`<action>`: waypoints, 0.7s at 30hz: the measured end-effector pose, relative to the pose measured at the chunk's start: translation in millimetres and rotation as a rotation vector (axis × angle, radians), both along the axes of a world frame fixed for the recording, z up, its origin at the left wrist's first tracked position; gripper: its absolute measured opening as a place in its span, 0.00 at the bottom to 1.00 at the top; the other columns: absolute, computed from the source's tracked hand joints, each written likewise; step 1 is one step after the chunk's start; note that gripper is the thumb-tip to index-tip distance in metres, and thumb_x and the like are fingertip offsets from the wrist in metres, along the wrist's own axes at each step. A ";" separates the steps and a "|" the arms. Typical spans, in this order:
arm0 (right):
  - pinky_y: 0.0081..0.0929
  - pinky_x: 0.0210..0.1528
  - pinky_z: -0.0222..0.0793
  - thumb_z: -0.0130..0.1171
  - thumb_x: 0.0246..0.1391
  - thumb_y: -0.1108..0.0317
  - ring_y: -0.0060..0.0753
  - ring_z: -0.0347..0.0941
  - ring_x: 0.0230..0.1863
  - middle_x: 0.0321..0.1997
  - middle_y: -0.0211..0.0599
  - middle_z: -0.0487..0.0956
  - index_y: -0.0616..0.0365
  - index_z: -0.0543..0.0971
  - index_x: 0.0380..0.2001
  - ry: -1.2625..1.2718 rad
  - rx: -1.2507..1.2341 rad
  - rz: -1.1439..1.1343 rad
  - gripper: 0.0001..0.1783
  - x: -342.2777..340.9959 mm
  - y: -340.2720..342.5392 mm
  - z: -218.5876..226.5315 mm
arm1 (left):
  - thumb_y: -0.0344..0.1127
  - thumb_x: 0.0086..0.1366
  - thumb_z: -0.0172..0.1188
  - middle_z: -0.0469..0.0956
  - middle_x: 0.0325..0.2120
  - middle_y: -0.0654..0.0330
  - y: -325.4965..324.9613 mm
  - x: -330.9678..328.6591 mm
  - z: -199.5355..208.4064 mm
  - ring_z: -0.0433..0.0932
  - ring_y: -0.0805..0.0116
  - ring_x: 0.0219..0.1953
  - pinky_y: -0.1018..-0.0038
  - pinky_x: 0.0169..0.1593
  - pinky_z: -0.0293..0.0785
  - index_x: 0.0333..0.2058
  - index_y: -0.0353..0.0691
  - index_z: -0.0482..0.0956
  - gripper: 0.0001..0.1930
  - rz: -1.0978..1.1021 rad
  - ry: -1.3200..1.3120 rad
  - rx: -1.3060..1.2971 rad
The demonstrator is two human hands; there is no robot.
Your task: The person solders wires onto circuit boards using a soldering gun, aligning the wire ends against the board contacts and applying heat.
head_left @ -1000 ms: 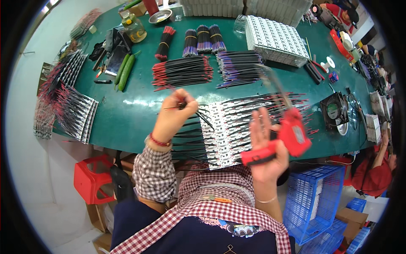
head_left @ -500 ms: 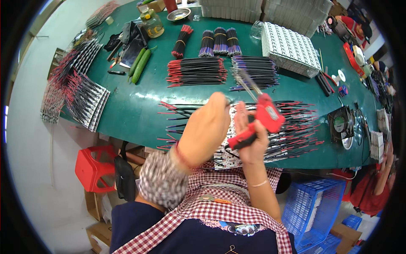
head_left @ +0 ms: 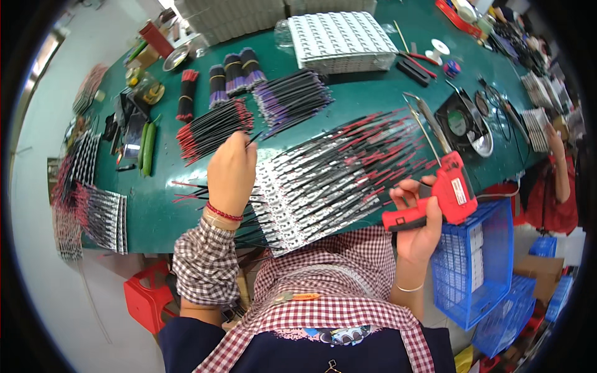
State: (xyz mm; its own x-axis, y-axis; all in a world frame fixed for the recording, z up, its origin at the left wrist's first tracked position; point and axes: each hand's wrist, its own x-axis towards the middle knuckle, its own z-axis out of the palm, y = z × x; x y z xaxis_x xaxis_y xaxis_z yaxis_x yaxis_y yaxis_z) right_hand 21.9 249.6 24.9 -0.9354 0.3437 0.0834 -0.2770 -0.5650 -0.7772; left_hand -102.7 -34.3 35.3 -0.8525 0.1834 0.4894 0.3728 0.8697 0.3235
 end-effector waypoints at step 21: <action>0.21 0.29 0.69 0.60 0.56 0.63 0.18 0.71 0.26 0.28 0.28 0.74 0.60 0.72 0.38 -0.052 -0.268 0.245 0.13 13.0 -73.0 10.8 | 0.40 0.58 0.57 0.75 0.28 0.53 29.0 -117.8 -93.0 0.77 0.46 0.30 0.59 0.31 0.72 0.42 0.42 0.72 0.15 -0.216 -0.065 -0.435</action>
